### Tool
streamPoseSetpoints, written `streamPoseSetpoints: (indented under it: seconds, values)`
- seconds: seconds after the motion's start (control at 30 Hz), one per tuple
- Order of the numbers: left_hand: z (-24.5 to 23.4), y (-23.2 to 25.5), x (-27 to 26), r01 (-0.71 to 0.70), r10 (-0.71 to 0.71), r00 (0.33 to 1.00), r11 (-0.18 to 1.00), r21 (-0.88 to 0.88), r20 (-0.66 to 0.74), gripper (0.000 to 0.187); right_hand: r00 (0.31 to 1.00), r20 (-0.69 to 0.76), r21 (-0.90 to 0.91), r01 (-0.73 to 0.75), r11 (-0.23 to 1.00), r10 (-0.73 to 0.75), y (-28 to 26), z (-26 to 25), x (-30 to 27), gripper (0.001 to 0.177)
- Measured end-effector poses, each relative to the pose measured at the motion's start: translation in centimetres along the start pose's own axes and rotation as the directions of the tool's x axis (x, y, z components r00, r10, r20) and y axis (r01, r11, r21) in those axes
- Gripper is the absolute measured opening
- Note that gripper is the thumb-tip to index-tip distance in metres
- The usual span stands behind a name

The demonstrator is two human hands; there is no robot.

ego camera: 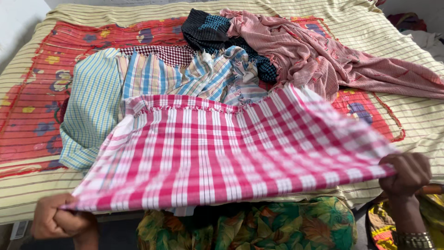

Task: The person folds a red and white checkered cloth on a bed, smoothing and aligning the edges before folding it into a compact rectangle. The person then picks up a second striped cloth and begins to fold it in the same manner.

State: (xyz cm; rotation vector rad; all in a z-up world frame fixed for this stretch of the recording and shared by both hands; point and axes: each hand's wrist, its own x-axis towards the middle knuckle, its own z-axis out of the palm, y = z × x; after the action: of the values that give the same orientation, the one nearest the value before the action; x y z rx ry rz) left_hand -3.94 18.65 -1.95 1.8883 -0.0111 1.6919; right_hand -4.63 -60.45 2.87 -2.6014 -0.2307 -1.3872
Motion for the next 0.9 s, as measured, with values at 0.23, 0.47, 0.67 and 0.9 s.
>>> streamPoseSetpoints:
  seconds: [0.23,0.47,0.67,0.9]
  values:
    - [1.3,-4.1,0.7,0.187,-0.146,0.897,0.980,-0.060,0.416,0.017,0.979,0.200,0.056,-0.051,0.997,0.039,1.5,2.6,1.0,0.012]
    - [10.4,-5.2,4.0,0.149,-0.167,0.970,0.982,0.114,0.179,0.031,0.982,0.107,-0.024,-0.156,0.987,0.158,3.5,8.9,3.6,0.012]
    - [21.3,-9.9,9.0,0.000,-0.027,0.964,0.995,0.102,0.263,0.024,0.982,0.041,0.046,-0.186,0.982,0.184,8.0,17.8,9.8,0.011]
    - [29.8,-5.3,6.9,-0.008,-0.110,0.913,0.958,0.285,0.394,0.028,0.916,0.208,-0.094,-0.332,0.939,0.344,4.6,26.7,11.6,0.017]
